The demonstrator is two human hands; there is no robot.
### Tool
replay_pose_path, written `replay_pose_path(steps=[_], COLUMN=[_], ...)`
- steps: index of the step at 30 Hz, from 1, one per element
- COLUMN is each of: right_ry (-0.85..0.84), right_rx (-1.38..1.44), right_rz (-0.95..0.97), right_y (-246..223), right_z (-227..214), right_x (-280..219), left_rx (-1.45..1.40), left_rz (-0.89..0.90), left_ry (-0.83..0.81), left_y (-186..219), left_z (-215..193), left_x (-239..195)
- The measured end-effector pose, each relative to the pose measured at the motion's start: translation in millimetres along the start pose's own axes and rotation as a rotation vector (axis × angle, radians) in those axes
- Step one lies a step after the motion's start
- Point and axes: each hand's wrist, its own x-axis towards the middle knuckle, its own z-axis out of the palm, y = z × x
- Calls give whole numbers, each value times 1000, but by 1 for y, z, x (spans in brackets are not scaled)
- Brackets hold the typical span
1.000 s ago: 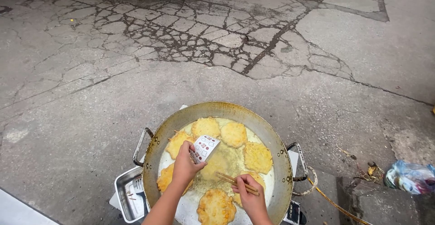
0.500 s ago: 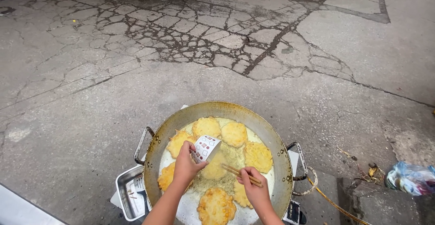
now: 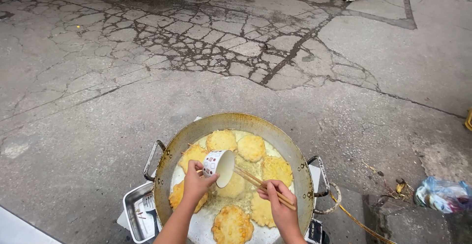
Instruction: Frying corn cakes in a large pan, flipping them for even cooking, and adding fresh batter to the oil.
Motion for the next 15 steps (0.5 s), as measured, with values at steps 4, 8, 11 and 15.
replay_pose_path(steps=[4,8,11,15], right_ry=[-1,44,57,52], right_rx=[204,205,297,372], right_rz=[47,180,194,184], right_y=[1,-5,-15,-15], right_z=[5,3,-2,-9], right_x=[-4,0,-6,6], left_rx=[-409,-560,-696,-856], left_rz=[-149,-244,-311,-308], left_ry=[-14,2,40,149], left_y=[10,33,31,18], left_z=[-4,-11,-14,-17], left_x=[-7,-28,-48,-68])
